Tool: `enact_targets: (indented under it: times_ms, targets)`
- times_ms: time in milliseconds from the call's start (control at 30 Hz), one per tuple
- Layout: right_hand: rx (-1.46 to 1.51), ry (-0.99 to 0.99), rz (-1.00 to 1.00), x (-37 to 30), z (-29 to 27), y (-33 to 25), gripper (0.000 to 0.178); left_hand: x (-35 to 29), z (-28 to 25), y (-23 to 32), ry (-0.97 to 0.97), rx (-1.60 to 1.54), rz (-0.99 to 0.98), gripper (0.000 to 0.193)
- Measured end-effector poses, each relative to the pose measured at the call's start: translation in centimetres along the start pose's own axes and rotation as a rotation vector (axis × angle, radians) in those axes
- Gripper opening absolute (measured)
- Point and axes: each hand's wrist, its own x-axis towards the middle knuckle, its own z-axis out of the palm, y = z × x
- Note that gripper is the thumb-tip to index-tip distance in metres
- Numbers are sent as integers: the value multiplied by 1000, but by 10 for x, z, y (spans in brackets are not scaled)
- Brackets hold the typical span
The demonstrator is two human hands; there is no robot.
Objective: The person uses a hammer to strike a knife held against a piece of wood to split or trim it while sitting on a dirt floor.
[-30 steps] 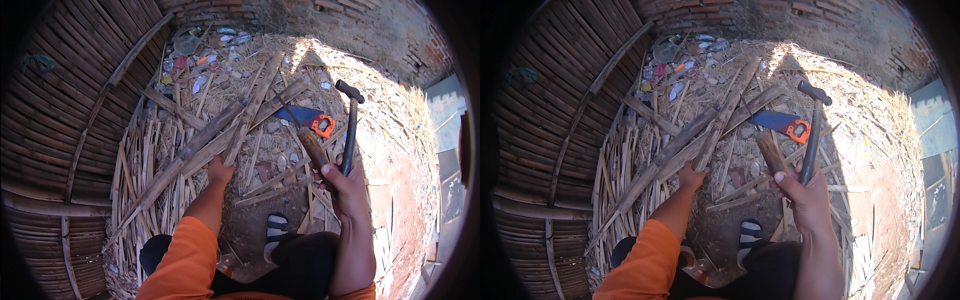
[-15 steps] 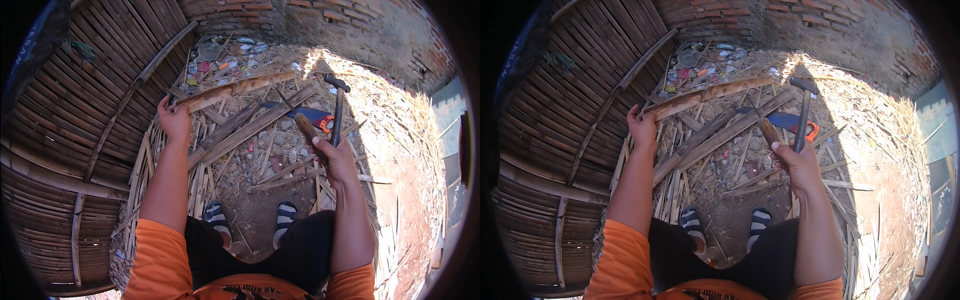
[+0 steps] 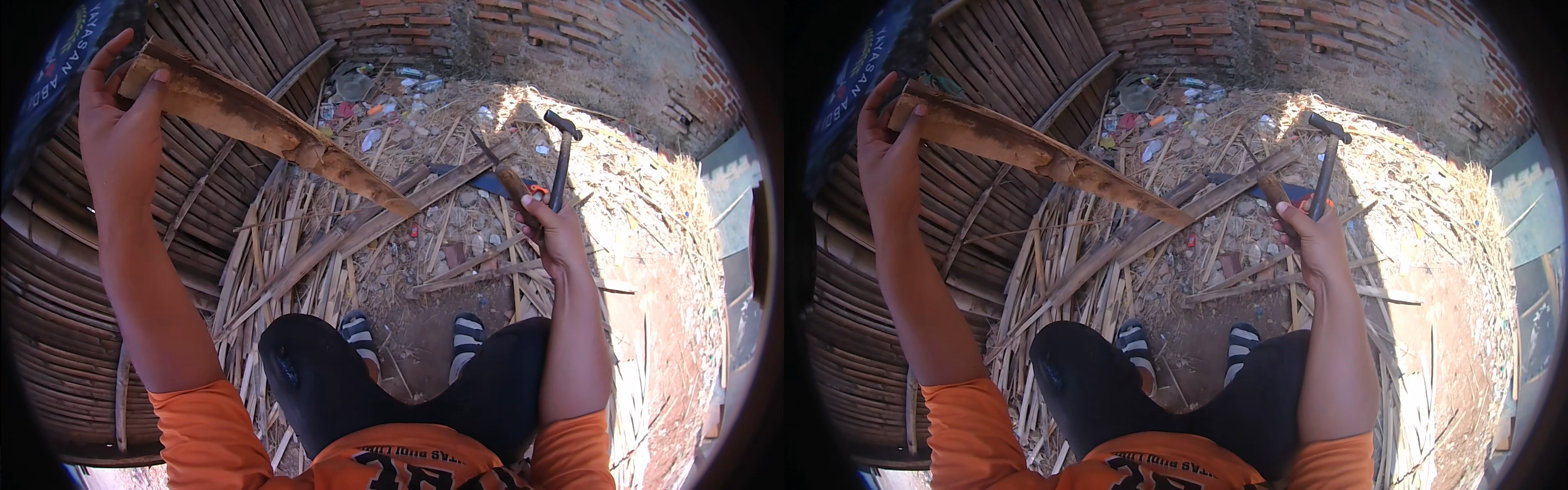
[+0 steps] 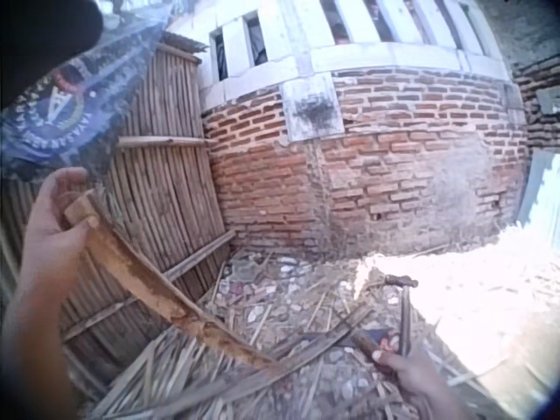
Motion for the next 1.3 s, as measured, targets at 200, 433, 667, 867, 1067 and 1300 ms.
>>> enact_targets:
  times_ms: [200, 433, 667, 867, 1067, 1300]
  targets:
    - [2, -23, -20, -7, 0, -6, 27, -28, 2, 6, -164, 39, -34, 49]
    - [-4, -12, -19, -10, 0, -6, 25, -23, 8, 7, -166, -19, -34, 49]
    - [-20, -26, -8, -14, 7, -10, 23, -14, 10, 10, -193, 36, -15, 52]
    - [-25, -32, -12, -15, 6, -7, 25, -15, 28, 18, -291, 24, -28, 54]
    - [-43, -67, -5, -18, 12, -9, 26, -18, 56, -11, -429, -98, -90, 60]
    - [86, -93, -168, -59, 27, -45, 32, -14, 95, -12, -329, -369, -281, 73]
